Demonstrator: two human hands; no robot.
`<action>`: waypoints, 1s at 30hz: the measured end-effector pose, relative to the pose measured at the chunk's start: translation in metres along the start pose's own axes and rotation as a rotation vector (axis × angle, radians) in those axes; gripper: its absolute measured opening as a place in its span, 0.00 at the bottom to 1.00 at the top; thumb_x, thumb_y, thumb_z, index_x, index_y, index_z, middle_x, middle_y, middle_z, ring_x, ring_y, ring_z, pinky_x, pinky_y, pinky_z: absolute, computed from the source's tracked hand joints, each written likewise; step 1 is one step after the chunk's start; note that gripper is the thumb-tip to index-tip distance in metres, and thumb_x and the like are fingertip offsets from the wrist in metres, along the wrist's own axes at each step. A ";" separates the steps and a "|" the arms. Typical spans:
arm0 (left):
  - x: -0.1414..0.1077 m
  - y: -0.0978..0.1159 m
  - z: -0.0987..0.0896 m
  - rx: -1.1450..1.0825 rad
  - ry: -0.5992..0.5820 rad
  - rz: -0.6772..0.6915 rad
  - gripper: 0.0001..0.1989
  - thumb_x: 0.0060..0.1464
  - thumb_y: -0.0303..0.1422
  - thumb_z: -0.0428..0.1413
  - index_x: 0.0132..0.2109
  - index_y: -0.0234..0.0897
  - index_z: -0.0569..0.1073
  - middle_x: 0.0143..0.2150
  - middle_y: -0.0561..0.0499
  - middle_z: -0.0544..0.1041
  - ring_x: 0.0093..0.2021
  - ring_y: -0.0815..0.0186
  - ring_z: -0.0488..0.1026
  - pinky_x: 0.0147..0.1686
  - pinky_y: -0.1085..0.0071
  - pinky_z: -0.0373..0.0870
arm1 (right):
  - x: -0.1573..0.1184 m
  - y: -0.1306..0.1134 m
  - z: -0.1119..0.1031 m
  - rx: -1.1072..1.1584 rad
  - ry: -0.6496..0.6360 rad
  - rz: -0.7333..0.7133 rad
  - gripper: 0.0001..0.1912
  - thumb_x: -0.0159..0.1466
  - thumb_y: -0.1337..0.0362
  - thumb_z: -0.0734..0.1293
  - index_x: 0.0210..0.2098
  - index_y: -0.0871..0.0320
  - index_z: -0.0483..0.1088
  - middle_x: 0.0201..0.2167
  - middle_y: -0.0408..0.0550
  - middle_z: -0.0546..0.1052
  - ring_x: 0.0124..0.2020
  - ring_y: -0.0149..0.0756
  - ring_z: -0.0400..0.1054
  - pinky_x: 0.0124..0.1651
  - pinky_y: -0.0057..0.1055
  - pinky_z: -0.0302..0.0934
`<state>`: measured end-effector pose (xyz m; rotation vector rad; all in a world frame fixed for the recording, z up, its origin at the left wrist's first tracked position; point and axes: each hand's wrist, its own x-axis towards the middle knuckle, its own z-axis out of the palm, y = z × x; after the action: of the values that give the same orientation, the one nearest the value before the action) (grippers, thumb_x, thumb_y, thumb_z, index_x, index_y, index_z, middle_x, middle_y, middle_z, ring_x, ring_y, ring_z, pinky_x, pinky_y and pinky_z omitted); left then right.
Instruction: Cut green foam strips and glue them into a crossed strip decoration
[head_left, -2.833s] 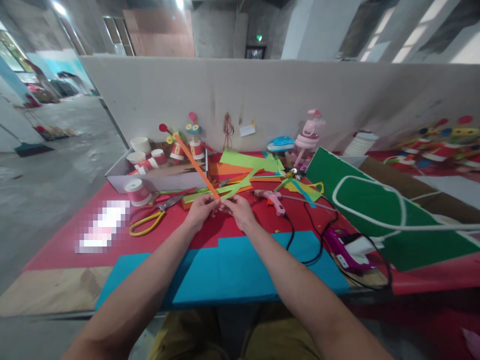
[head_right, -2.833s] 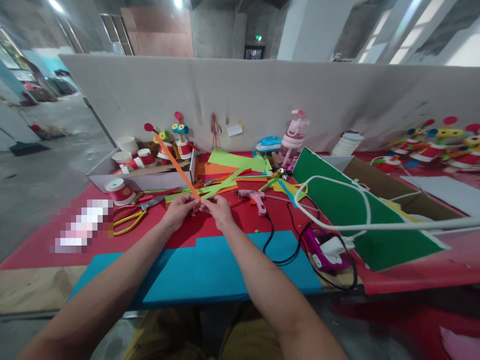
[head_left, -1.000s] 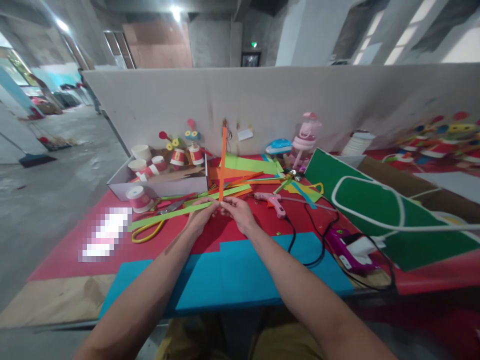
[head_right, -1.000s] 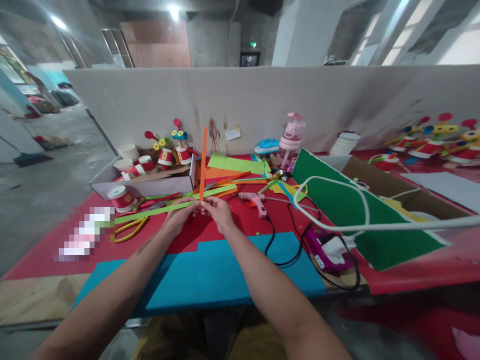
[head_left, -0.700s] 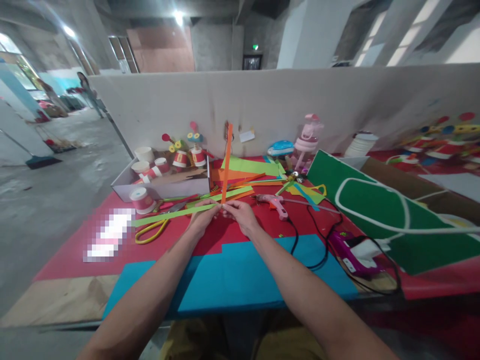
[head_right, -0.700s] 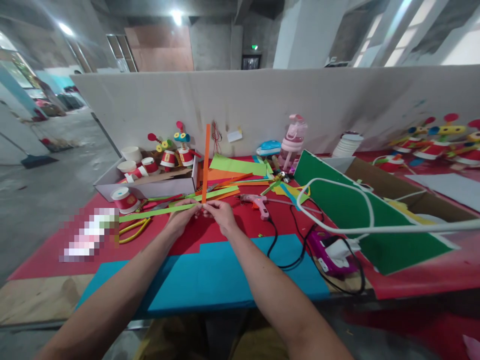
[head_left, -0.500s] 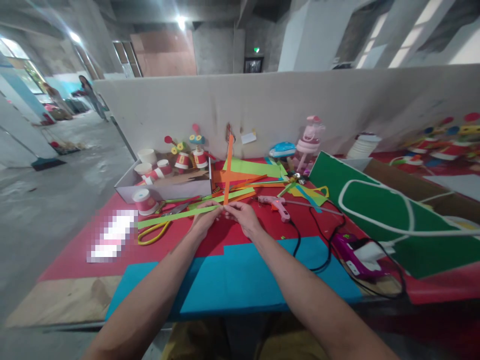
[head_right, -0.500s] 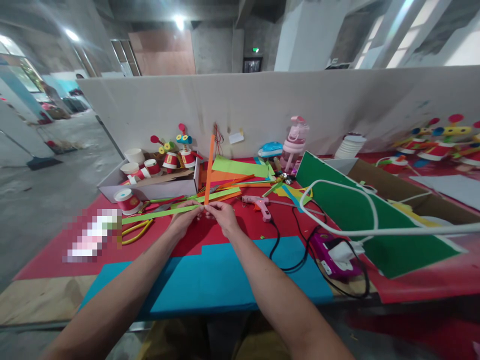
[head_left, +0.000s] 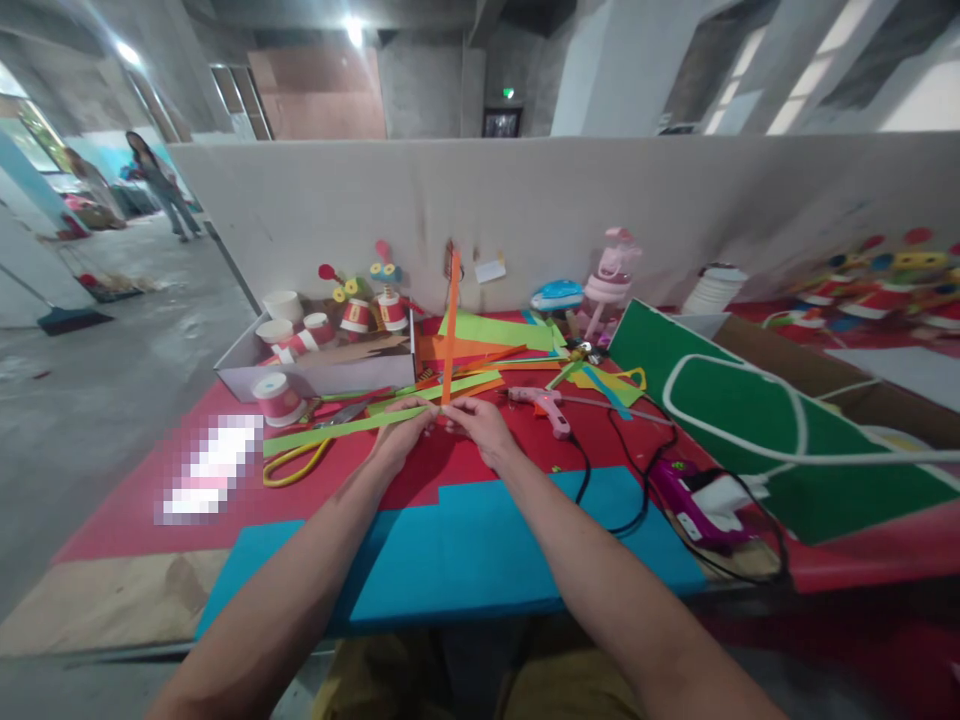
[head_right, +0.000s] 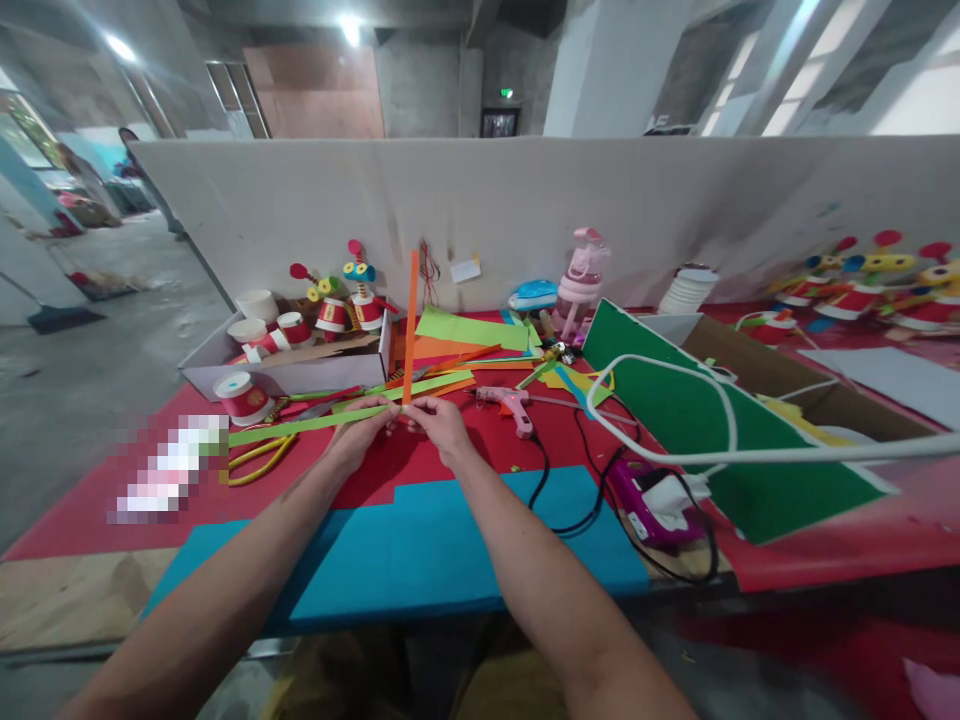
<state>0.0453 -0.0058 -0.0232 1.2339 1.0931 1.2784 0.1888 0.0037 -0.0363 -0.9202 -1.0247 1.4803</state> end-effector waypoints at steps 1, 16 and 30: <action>0.000 0.000 0.000 -0.003 0.001 -0.010 0.11 0.42 0.37 0.63 0.29 0.34 0.73 0.20 0.54 0.70 0.20 0.72 0.65 0.22 0.76 0.61 | 0.000 0.000 0.000 0.010 -0.011 0.004 0.18 0.42 0.55 0.77 0.27 0.59 0.73 0.21 0.39 0.73 0.23 0.25 0.66 0.31 0.25 0.66; 0.005 -0.002 -0.003 -0.112 -0.043 -0.041 0.16 0.40 0.39 0.65 0.31 0.31 0.72 0.21 0.53 0.71 0.20 0.74 0.65 0.22 0.76 0.61 | 0.002 0.002 0.002 0.137 0.061 -0.002 0.18 0.42 0.58 0.78 0.26 0.58 0.69 0.19 0.39 0.73 0.24 0.27 0.69 0.33 0.28 0.70; 0.005 -0.005 -0.001 -0.039 -0.050 -0.039 0.16 0.39 0.40 0.65 0.28 0.34 0.69 0.19 0.56 0.69 0.19 0.74 0.65 0.21 0.77 0.61 | -0.001 0.002 0.006 0.094 0.054 0.001 0.17 0.42 0.59 0.78 0.25 0.61 0.70 0.20 0.41 0.75 0.23 0.28 0.70 0.33 0.28 0.71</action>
<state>0.0450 -0.0001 -0.0278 1.2040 1.0472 1.2272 0.1829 0.0020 -0.0358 -0.8886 -0.9079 1.4837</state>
